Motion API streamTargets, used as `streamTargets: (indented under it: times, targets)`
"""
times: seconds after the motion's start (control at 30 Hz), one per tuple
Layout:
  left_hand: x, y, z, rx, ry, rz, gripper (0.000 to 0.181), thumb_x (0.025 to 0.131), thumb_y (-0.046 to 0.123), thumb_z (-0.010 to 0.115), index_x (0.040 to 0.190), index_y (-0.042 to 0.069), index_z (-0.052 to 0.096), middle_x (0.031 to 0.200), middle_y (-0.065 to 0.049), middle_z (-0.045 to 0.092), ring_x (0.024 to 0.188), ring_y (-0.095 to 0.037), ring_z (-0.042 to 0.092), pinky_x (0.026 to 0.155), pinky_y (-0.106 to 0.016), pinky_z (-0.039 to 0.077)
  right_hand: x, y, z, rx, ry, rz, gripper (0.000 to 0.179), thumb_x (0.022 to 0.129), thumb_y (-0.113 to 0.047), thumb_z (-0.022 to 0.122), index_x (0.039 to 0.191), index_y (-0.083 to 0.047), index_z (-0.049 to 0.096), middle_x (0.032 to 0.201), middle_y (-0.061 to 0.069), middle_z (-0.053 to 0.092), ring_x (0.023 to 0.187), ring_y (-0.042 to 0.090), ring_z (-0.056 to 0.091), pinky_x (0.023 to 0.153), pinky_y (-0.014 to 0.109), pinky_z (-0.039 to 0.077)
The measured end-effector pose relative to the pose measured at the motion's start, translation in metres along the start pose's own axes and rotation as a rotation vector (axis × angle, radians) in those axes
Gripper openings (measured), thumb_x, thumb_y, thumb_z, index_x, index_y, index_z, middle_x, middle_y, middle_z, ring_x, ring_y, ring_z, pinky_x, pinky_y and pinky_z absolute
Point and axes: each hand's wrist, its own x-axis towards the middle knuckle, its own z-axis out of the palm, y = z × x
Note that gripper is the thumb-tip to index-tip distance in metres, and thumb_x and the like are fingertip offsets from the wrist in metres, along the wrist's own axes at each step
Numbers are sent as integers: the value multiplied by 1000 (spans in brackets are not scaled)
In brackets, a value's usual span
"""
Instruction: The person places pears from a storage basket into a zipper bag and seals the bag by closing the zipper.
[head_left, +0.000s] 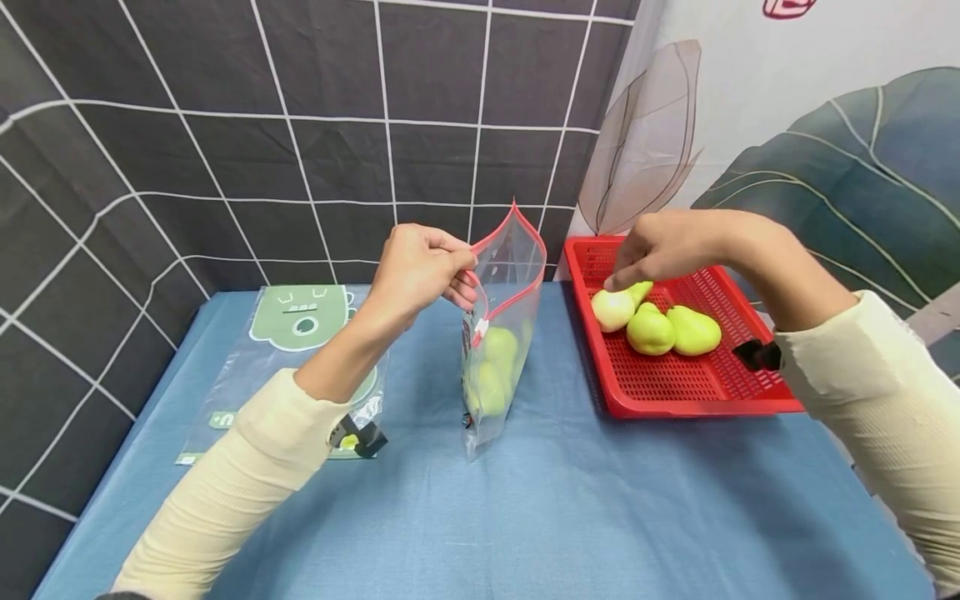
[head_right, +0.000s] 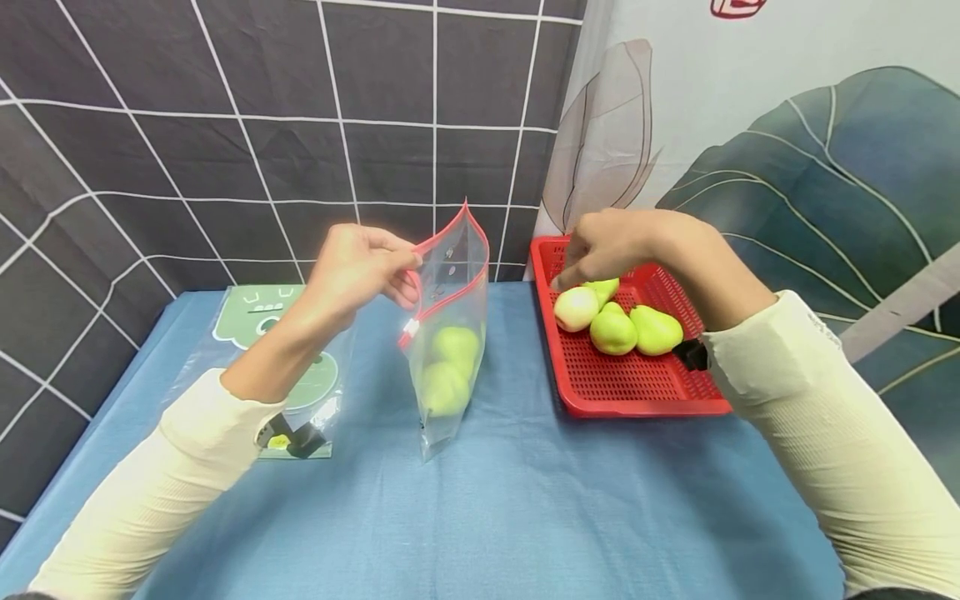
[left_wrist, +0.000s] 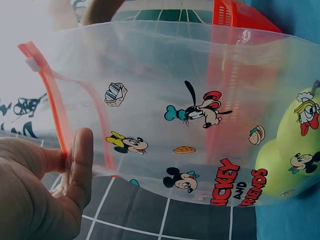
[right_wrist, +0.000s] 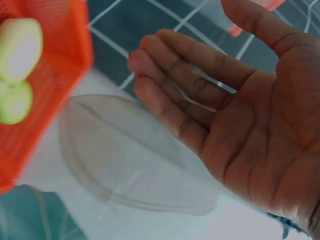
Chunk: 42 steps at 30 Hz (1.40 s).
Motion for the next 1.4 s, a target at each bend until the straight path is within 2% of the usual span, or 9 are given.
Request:
streamTargets:
  times: [0.23,0.43,0.6,0.73,0.83,0.93,1.03,1.17,1.4]
  targets:
    - [0,-1,2,10,-6,1,21,102,-3,69,115,-17,78,70,-9,77,56,-16,78,64,-39,74,10,39,20,42,-48,51,52,104,-43,79,130,3,80,118,12,84,109,27,77,103,59,68]
    - [0,-1,3,7,-1,3,21,101,-4,68,114,-17,78,69,-9,76,55,-16,77,63,-39,74,20,69,36,43,-66,107,48,101,-41,83,120,3,82,112,12,84,104,26,76,101,58,68]
    - [-1,-1,3,5,-2,6,21,101,-4,68,114,-17,78,68,-8,76,54,-16,77,62,-38,74,22,95,45,23,-56,145,30,98,-31,86,100,-1,83,97,7,81,92,22,71,88,48,68]
    - [0,-1,3,5,-4,5,21,102,-4,68,114,-17,79,68,-8,76,54,-15,77,62,-39,74,23,112,52,22,-53,192,31,97,-30,86,79,-9,71,77,-2,62,76,17,55,69,33,53]
    - [0,-2,2,9,-1,2,21,102,-4,68,114,-17,79,69,-8,76,54,-16,77,62,-39,74,24,120,57,59,-68,226,37,96,-29,86,72,-14,62,70,-4,50,70,15,47,66,29,43]
    - [-1,-2,3,9,0,2,21,101,-4,68,114,-17,79,68,-8,76,54,-15,76,62,-38,73,26,126,63,87,-76,257,34,94,-26,86,74,-12,63,69,-2,50,68,16,48,65,29,45]
    - [-2,-2,3,2,-4,4,21,100,-5,68,114,-17,78,68,-8,76,53,-15,76,61,-38,73,28,129,70,85,-75,299,27,89,-22,89,87,-4,69,77,5,59,75,21,57,68,32,57]
    - [-2,-3,3,-6,-10,12,21,100,-5,67,113,-17,78,68,-8,76,53,-15,76,60,-38,73,27,129,77,53,-69,339,41,83,-17,91,108,6,69,91,13,66,87,29,65,76,37,67]
    - [-3,-3,1,-7,-8,12,20,99,-5,68,112,-17,79,68,-8,76,54,-16,76,61,-38,73,29,130,83,14,-34,339,54,82,-17,93,119,12,65,101,20,69,92,33,64,86,49,71]
